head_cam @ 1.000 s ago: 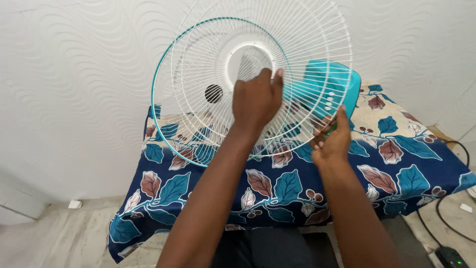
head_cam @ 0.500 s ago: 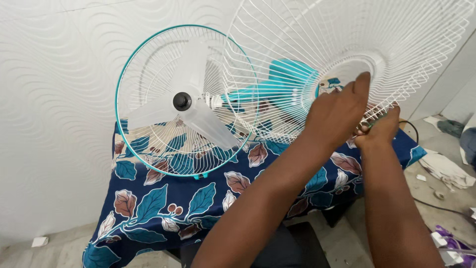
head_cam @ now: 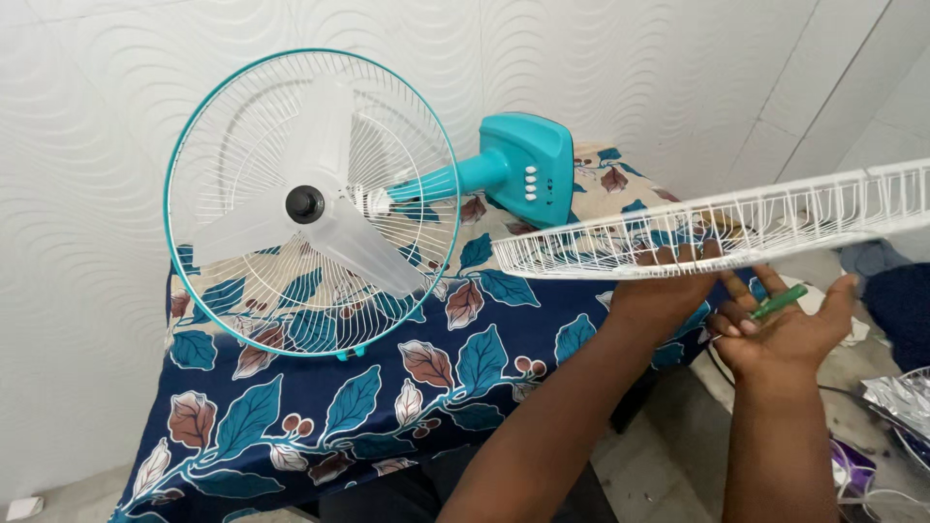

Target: The person disassembles a teal and white electric fan on a table. They remove the front grille, unscrew and detach the fan blades, then remove the rear grille and motor housing components using a screwdriver.

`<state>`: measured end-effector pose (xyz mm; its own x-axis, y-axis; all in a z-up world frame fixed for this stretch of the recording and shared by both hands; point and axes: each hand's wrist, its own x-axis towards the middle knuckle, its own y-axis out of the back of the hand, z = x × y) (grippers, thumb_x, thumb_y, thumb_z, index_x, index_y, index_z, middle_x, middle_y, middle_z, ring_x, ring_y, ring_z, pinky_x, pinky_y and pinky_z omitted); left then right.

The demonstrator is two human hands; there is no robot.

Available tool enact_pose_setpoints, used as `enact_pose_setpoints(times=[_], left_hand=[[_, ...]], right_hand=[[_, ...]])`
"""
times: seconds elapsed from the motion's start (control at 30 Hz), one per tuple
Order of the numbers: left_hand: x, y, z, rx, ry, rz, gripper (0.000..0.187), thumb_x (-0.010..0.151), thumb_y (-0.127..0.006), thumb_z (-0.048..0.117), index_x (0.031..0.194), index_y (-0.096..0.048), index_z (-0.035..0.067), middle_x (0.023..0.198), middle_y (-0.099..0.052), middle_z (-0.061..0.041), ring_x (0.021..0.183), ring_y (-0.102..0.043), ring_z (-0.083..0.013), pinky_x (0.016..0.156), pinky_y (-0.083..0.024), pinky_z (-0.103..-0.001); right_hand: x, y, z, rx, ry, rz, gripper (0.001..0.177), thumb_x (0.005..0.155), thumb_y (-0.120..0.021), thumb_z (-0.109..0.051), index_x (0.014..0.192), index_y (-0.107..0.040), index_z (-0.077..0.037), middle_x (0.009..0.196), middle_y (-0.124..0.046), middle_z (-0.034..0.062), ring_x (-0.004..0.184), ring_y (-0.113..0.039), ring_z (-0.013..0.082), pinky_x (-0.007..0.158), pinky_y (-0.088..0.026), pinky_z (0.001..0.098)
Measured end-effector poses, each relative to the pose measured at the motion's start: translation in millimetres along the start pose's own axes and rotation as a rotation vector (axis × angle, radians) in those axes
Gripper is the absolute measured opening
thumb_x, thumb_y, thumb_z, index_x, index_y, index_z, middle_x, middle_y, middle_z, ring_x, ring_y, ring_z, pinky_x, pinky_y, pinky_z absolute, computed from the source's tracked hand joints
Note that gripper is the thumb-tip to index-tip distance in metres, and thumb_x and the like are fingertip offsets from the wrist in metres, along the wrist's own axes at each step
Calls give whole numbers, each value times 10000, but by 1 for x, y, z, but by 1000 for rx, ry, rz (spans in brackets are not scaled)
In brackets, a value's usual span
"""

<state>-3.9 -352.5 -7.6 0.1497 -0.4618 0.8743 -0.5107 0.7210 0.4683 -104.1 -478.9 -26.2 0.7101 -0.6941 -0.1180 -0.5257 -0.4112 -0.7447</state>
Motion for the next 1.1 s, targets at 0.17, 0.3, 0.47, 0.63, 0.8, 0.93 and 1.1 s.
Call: enact_pose_setpoints(times=[0.17,0.3,0.47,0.63,0.8,0.93,1.1], left_hand=[[-23,-30,16,-156,-32,346,346,1126,-637,216,1357,-609,-41,1164,-716,-212,1044,-759,-324,907,-623,-438],[-25,-66,20,-123,6,344,375,1075,-624,238,1343,-611,-23,1173,-739,-215,1073,-759,-326,913,-605,-450],[-42,-115,4,-26,62,302,415,1062,-626,246,1393,-574,1,1241,-745,-203,1171,-740,-330,1091,-549,-495],[-55,-139,-2,42,44,295,490,1043,-642,335,1403,-575,9,1309,-718,-189,1262,-689,-322,1122,-507,-491],[-74,-124,-11,-20,-51,132,543,950,-669,426,1286,-638,1,1201,-744,-188,1150,-716,-335,1016,-539,-478],[-99,-65,10,-289,-231,-305,596,877,-690,499,1193,-689,-5,1115,-765,-188,1061,-738,-346,931,-564,-467],[-87,57,-32,-831,-120,-1319,672,784,-716,591,1077,-752,-13,1008,-791,-188,949,-766,-360,825,-596,-453]], right_hand=[[-38,-19,-14,440,128,-520,919,1091,-277,-712,1476,-479,98,1327,-604,318,1054,-635,404,914,-539,562],[-70,-36,-26,227,256,-186,942,1018,-285,-723,1499,-519,52,1406,-606,292,1233,-664,429,1022,-549,616],[-92,-38,-36,-170,377,-239,924,1006,-354,-710,1500,-519,53,1480,-586,294,1349,-629,427,1094,-532,635],[-52,-38,-44,-5,359,-244,656,1051,-424,-509,1363,-586,45,1360,-633,236,1233,-648,369,1033,-590,549],[-1,-27,-62,53,337,-178,612,1040,-441,-483,1321,-609,34,1328,-650,244,1169,-648,352,972,-576,516],[25,6,-76,-25,314,-78,577,1031,-454,-463,1287,-627,25,1302,-664,250,1118,-648,338,923,-565,491],[47,43,-73,-97,256,3,534,1020,-470,-437,1245,-649,13,1270,-681,257,1055,-648,321,862,-552,459]])
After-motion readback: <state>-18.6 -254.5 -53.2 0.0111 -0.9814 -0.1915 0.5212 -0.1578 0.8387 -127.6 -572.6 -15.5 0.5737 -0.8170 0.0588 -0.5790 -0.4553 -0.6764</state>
